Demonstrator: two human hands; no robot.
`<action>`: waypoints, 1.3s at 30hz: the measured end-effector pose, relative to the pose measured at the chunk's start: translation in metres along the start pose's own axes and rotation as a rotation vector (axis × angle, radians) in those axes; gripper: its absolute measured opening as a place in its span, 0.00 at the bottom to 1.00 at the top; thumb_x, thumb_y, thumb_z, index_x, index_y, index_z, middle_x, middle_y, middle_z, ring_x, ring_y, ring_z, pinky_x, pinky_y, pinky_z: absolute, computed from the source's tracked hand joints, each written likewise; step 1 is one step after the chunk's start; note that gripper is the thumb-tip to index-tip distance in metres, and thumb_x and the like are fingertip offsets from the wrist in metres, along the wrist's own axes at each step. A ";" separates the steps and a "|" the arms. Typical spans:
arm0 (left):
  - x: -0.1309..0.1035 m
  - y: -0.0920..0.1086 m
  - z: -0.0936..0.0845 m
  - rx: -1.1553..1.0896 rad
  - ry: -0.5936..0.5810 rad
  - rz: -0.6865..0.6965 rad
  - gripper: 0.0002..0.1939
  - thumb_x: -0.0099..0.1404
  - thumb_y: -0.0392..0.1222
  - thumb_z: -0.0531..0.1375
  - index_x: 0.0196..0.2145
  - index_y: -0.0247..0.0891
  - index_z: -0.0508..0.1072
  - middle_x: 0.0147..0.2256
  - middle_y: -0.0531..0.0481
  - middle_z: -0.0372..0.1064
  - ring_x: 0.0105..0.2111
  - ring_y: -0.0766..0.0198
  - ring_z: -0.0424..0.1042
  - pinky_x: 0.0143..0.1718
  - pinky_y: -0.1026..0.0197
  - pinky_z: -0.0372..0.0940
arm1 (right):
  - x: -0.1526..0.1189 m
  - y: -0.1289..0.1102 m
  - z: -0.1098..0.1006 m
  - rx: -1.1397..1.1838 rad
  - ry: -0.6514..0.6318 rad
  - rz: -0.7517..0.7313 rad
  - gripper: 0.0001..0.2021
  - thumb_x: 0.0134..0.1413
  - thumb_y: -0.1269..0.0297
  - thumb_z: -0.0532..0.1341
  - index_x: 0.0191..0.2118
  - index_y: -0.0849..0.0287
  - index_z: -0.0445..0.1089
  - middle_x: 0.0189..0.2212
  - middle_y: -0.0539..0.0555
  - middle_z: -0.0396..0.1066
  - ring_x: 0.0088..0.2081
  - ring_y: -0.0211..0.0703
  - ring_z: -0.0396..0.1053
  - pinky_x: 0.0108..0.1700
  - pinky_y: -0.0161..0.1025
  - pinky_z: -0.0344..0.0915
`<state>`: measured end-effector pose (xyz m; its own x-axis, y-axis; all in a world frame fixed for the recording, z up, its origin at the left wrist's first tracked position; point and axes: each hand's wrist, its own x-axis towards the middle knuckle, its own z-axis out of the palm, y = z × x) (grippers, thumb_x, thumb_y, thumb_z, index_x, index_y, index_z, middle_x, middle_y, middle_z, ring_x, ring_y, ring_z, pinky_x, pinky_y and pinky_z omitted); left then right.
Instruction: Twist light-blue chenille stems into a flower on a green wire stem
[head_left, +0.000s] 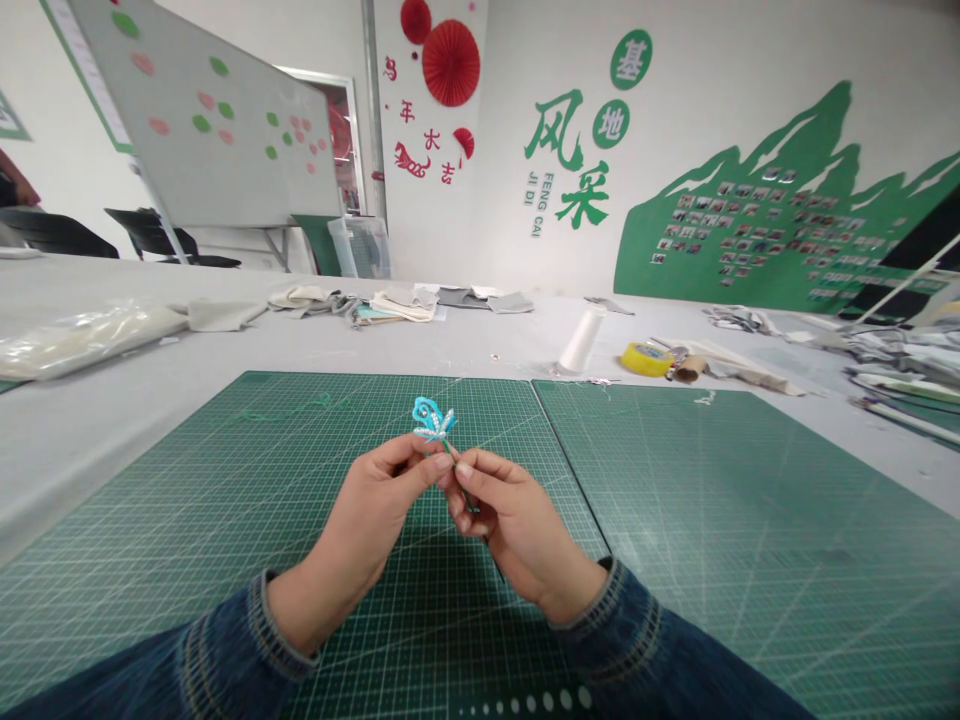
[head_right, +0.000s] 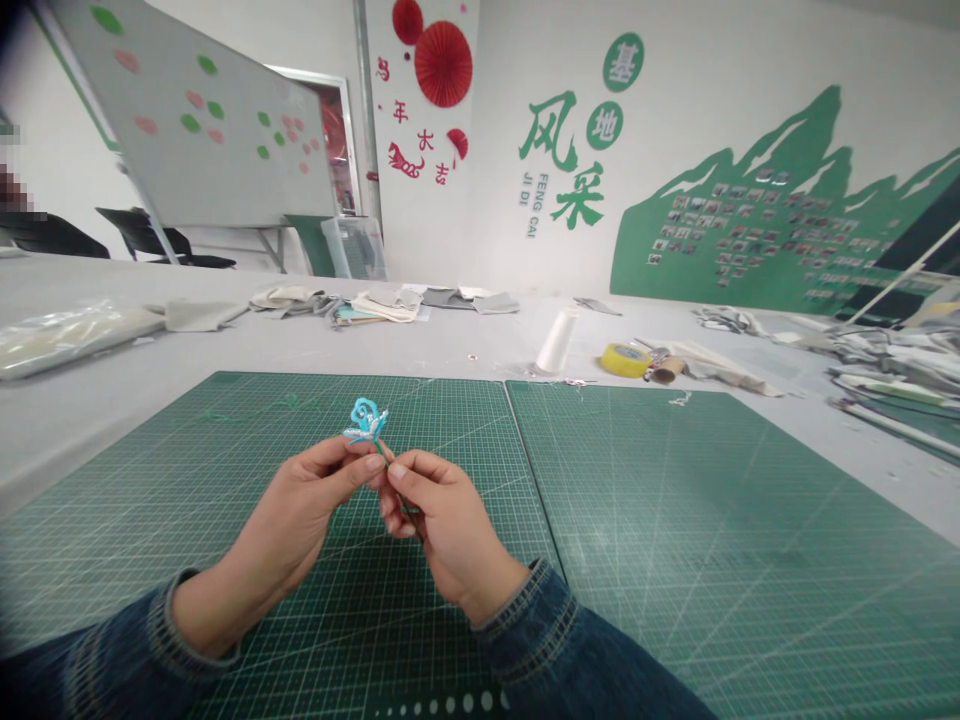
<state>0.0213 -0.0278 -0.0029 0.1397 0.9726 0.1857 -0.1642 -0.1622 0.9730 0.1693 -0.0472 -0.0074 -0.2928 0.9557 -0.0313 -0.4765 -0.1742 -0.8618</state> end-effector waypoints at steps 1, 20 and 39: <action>0.000 0.000 0.001 -0.006 -0.013 0.003 0.05 0.60 0.40 0.66 0.28 0.38 0.77 0.28 0.53 0.74 0.32 0.63 0.69 0.40 0.60 0.63 | 0.000 0.000 -0.001 0.000 -0.006 0.001 0.10 0.53 0.60 0.67 0.28 0.61 0.70 0.22 0.48 0.65 0.22 0.32 0.58 0.24 0.32 0.46; -0.002 -0.001 0.001 -0.075 0.003 -0.018 0.03 0.60 0.40 0.67 0.30 0.38 0.78 0.31 0.53 0.74 0.34 0.65 0.68 0.40 0.62 0.62 | 0.001 0.003 0.004 -0.021 0.067 -0.098 0.09 0.50 0.63 0.69 0.27 0.61 0.69 0.21 0.47 0.64 0.24 0.32 0.57 0.25 0.32 0.48; -0.002 0.000 0.006 -0.118 0.070 -0.080 0.05 0.55 0.39 0.69 0.29 0.38 0.77 0.29 0.54 0.73 0.33 0.66 0.68 0.39 0.63 0.63 | 0.002 0.002 0.001 -0.060 0.100 -0.128 0.10 0.50 0.62 0.69 0.27 0.60 0.70 0.20 0.47 0.65 0.23 0.32 0.58 0.26 0.33 0.49</action>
<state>0.0265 -0.0306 -0.0028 0.0896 0.9915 0.0942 -0.2694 -0.0669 0.9607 0.1665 -0.0457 -0.0085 -0.1470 0.9886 0.0333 -0.4531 -0.0374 -0.8907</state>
